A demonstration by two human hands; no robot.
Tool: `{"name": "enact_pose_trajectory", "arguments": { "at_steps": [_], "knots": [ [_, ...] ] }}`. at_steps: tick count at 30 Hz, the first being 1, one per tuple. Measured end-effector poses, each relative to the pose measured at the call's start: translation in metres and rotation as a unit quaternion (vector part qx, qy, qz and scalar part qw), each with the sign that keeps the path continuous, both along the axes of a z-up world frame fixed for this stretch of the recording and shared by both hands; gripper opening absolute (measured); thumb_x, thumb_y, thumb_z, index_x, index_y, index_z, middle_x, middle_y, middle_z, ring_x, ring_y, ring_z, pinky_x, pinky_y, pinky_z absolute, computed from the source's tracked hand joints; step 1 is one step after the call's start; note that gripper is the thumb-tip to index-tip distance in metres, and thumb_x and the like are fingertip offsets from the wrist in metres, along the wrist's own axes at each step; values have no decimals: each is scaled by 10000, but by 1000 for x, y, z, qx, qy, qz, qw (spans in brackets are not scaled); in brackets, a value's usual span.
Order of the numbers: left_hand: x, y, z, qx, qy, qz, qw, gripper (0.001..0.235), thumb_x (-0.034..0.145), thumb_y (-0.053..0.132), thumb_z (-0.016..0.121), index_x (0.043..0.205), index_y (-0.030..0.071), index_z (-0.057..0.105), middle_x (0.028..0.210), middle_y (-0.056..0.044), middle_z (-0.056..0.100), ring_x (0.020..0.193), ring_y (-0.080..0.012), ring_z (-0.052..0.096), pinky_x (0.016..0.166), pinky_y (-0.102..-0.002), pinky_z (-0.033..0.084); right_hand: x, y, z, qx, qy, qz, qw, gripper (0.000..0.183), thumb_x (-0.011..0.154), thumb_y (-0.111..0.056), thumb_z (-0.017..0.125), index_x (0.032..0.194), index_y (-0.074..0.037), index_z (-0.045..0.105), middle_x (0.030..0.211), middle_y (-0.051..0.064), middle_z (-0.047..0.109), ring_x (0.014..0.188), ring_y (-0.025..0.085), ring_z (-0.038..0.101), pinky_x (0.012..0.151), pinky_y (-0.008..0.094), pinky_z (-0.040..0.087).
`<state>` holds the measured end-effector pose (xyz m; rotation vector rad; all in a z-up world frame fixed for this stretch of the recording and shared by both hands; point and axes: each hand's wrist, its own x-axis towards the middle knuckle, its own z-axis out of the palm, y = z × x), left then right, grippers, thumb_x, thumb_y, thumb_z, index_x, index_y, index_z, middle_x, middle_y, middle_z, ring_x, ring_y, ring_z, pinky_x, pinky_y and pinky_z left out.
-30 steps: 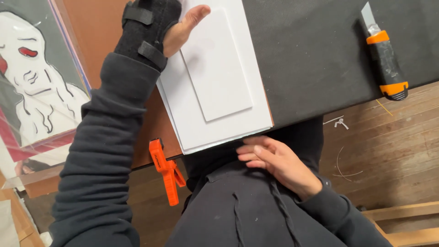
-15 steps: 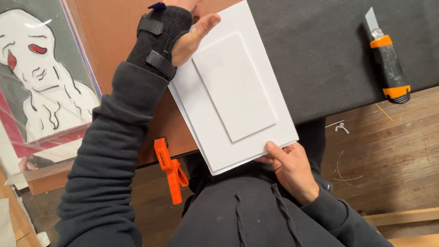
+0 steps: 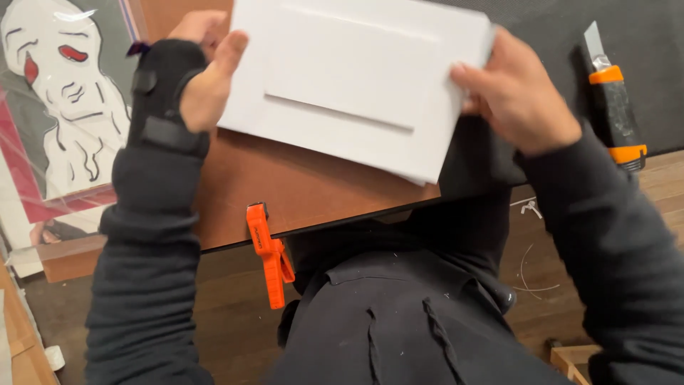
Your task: Cutting a white foam board using a utility knife on a workbench.
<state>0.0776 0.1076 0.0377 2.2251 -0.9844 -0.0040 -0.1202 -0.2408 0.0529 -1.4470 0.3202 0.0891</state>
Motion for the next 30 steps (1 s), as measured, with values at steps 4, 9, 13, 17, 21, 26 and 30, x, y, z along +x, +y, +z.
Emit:
{"name": "enact_pose_trajectory", "arguments": {
  "at_steps": [4, 9, 13, 17, 21, 26, 30],
  "knots": [
    [-17, 44, 2, -1, 42, 114, 993, 567, 1136, 501, 688, 1368, -12, 621, 1053, -133, 723, 955, -177, 686, 829, -338, 551, 64, 6, 7, -99, 0, 89, 991, 353, 1047, -117, 570, 1356, 31, 484, 1162, 119, 672, 968, 146, 727, 775, 273, 649],
    [-49, 60, 37, 0, 85, 211, 974, 612, 1068, 513, 650, 1369, -15, 572, 1130, -108, 697, 960, -153, 657, 766, -311, 536, 107, 15, -3, -185, 11, 150, 971, 342, 1095, -218, 547, 1301, 55, 546, 1111, 159, 702, 937, 212, 754, 743, 287, 666],
    [-57, 74, 30, -20, 104, 238, 965, 580, 1140, 433, 722, 1460, -24, 563, 1183, -120, 708, 911, -138, 609, 764, -285, 517, 122, 26, 12, -357, -19, 171, 918, 340, 1099, -259, 524, 1256, 39, 570, 983, 161, 691, 804, 234, 741, 609, 340, 644],
    [-54, 62, 35, -64, 221, 301, 925, 558, 972, 383, 706, 1359, 25, 526, 1121, -39, 671, 833, -51, 627, 547, -250, 508, 112, 15, 8, -479, -2, 157, 864, 310, 1119, -256, 575, 1089, 44, 648, 848, 164, 699, 690, 248, 706, 603, 370, 596],
    [-51, 74, 13, -117, 220, 228, 941, 541, 1026, 254, 733, 1427, -15, 488, 1236, -88, 657, 924, -87, 624, 727, -235, 518, 72, -2, -3, -507, -148, 95, 844, 206, 1096, -156, 714, 1104, 41, 657, 951, 141, 697, 861, 233, 706, 745, 353, 580],
    [-74, 69, 31, 76, 41, 167, 982, 573, 956, 262, 806, 1393, -33, 582, 1266, -181, 651, 1074, -258, 648, 892, -392, 534, 17, 18, 14, -523, -195, 87, 825, 358, 948, -129, 817, 1254, 1, 685, 1216, 151, 645, 1096, 302, 632, 898, 380, 547],
    [-87, 71, 27, 183, -94, 106, 973, 845, 824, 506, 861, 1394, -47, 571, 1353, -227, 625, 1196, -397, 588, 1005, -494, 508, -6, 36, 8, -554, -160, 87, 812, 472, 851, -201, 861, 1238, 0, 680, 1298, 145, 594, 1200, 339, 548, 1005, 420, 496]
  ]
}}
